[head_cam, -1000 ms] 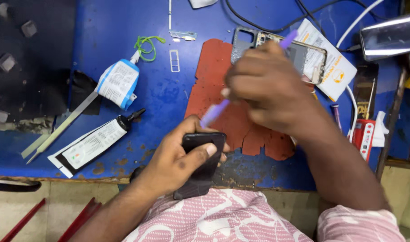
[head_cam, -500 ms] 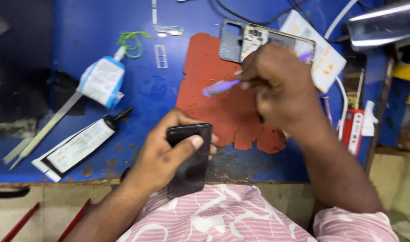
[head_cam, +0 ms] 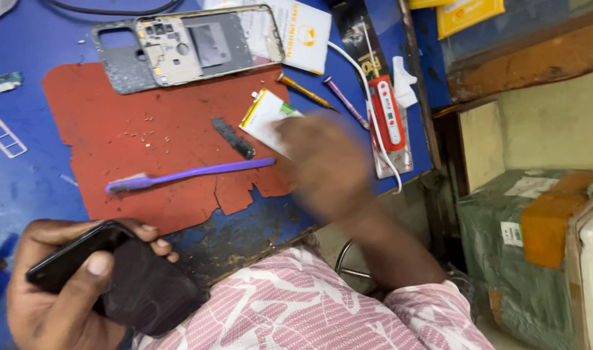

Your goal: The person disassembles a smartphone, removes the battery, and cleans the internal components using a brush and tissue. They handle the phone frame, battery, and various small parts on a cluttered workbench.

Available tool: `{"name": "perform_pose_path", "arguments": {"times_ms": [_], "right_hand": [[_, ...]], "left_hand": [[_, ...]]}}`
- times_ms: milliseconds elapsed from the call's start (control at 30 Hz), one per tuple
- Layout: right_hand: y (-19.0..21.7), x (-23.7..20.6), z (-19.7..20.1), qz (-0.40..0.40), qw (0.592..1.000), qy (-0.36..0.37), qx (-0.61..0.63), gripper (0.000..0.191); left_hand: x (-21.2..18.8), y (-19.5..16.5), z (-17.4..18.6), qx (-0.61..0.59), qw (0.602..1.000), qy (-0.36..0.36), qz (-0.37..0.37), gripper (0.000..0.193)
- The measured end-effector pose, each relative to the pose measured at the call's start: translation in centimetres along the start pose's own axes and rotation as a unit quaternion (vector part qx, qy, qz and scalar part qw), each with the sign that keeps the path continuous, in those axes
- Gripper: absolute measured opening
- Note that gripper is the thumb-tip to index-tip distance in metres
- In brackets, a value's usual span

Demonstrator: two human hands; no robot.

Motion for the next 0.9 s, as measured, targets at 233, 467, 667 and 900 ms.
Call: {"name": "perform_pose_path", "arguments": {"times_ms": [233, 467, 667, 900], "right_hand": [[-20.6, -8.3, 8.0, -0.325, 0.931, 0.049, -0.158, 0.026], [-22.1, -10.4, 11.6, -0.431, 0.897, -0.098, 0.021, 0.010], [-6.9, -1.7, 3.1, -0.269, 0.845, -0.101, 0.452, 0.021], [11.3, 5.2, -2.7, 0.093, 0.961, 0.083, 0.246, 0.028]], "left_hand": [[0.0, -0.6, -1.3, -0.033, 0.998, 0.045, 0.002, 0.026], [-0.7, -0.5, -3.1, -0.031, 0.995, 0.092, 0.011, 0.033], [-1.4, -0.7, -6.2, 0.031, 0.981, 0.187, -0.030, 0.071], [-2.1, -2.0, -7.3, 0.110, 0.971, 0.193, -0.094, 0.097]]}}
Point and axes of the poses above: each hand's wrist, its own x-axis towards the middle knuckle, its own z-axis out of the back of the hand, y = z × x, the point moved 10 cm from there along x, towards the middle knuckle, and after that the axes turned 7 degrees about -y, right-handed, at the moved point
